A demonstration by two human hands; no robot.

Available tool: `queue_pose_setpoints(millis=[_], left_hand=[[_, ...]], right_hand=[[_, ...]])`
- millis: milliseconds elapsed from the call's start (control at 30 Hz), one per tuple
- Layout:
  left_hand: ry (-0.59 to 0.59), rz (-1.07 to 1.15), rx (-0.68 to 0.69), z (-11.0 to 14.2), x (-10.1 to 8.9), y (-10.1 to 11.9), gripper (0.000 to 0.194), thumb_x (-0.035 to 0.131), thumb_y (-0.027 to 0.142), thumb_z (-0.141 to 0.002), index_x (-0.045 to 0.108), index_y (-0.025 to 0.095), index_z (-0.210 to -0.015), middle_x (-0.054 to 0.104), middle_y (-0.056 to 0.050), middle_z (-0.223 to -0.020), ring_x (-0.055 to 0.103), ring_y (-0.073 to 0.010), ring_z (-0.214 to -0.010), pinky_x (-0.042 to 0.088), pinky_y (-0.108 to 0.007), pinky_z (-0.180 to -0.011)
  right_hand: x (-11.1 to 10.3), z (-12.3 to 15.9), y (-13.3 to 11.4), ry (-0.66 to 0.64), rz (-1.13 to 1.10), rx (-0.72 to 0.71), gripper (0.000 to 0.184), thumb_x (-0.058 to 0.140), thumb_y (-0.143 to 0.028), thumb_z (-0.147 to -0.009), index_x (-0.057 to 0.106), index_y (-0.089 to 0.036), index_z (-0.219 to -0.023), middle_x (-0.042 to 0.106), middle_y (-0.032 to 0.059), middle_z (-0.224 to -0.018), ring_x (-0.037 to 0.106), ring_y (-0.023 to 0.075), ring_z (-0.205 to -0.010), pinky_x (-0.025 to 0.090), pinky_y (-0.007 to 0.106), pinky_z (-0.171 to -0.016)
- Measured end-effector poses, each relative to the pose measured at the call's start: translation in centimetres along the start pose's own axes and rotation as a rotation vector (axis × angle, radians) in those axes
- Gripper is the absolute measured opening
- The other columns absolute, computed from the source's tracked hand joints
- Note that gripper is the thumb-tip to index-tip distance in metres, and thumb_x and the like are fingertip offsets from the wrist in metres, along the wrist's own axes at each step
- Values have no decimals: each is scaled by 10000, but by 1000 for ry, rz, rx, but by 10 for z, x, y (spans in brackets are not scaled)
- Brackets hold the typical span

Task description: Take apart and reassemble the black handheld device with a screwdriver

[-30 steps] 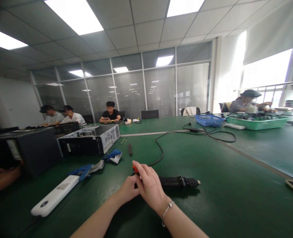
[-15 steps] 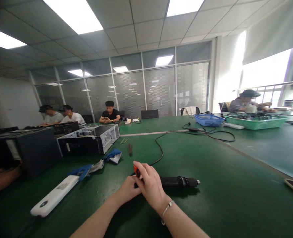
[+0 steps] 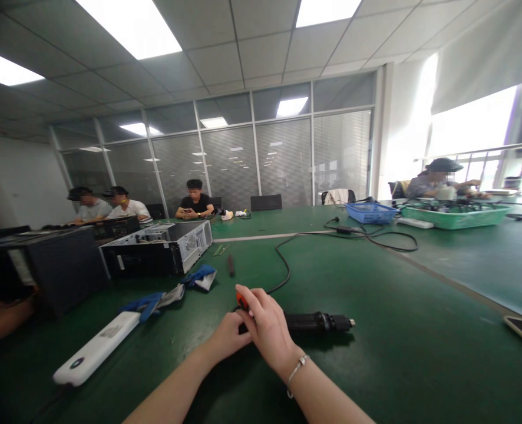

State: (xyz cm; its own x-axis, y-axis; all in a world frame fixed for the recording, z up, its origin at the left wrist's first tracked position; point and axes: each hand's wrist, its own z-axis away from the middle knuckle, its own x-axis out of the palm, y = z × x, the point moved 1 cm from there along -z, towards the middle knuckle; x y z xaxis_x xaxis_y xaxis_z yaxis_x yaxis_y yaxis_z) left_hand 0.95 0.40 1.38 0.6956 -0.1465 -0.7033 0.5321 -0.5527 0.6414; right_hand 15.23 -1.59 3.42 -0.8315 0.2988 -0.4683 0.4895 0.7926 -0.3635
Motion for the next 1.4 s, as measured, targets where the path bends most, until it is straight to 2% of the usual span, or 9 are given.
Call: queue_pose_setpoints(millis=[233, 433, 700, 933, 1200, 1400], left_hand=[[7, -39, -37, 0, 2, -4, 150, 635, 152, -767, 704, 125, -898, 723, -27, -881, 639, -180, -760, 472, -226, -699], [12, -15, -18, 0, 2, -3, 146, 630, 134, -761, 712, 137, -883, 730, -23, -903, 642, -175, -762, 470, -223, -711], [33, -23, -15, -1, 4, -8, 138, 626, 135, -748, 698, 118, -865, 717, -29, -828, 642, -183, -738, 467, -221, -668], [26, -23, -8, -1, 4, -7, 135, 623, 126, -749, 704, 134, -857, 726, -23, -879, 640, -177, -759, 480, -227, -707], [22, -24, -15, 0, 4, -6, 127, 630, 142, -755, 695, 126, -864, 723, -27, -853, 642, -179, -742, 482, -227, -686], [27, -24, -13, -1, 6, -9, 117, 622, 144, -767, 701, 126, -853, 723, -31, -871, 645, -186, -784, 480, -231, -710]], right_hand=[[0, -1, -3, -58, -67, -55, 575, 428, -104, -928, 272, -275, -1455, 576, 78, -1135, 576, 200, -978, 519, 346, -845], [2, 0, 0, -51, 33, -26, 526, 489, -161, -926, 334, -288, -1412, 590, 73, -1111, 577, 233, -940, 521, 406, -814], [-1, -1, -5, -57, 40, -66, 544, 432, -128, -935, 293, -261, -1444, 607, 77, -1102, 573, 215, -932, 509, 384, -837], [-2, -1, -4, 34, 134, -119, 436, 490, -183, -933, 427, -234, -1362, 617, 78, -1061, 586, 219, -927, 519, 388, -819], [-3, -1, -8, -2, 85, -132, 539, 406, -147, -950, 286, -242, -1467, 611, 95, -1128, 593, 214, -984, 526, 389, -875], [-2, 0, -1, 15, 116, -142, 478, 489, -196, -940, 393, -263, -1404, 608, 92, -1088, 592, 226, -932, 533, 400, -814]])
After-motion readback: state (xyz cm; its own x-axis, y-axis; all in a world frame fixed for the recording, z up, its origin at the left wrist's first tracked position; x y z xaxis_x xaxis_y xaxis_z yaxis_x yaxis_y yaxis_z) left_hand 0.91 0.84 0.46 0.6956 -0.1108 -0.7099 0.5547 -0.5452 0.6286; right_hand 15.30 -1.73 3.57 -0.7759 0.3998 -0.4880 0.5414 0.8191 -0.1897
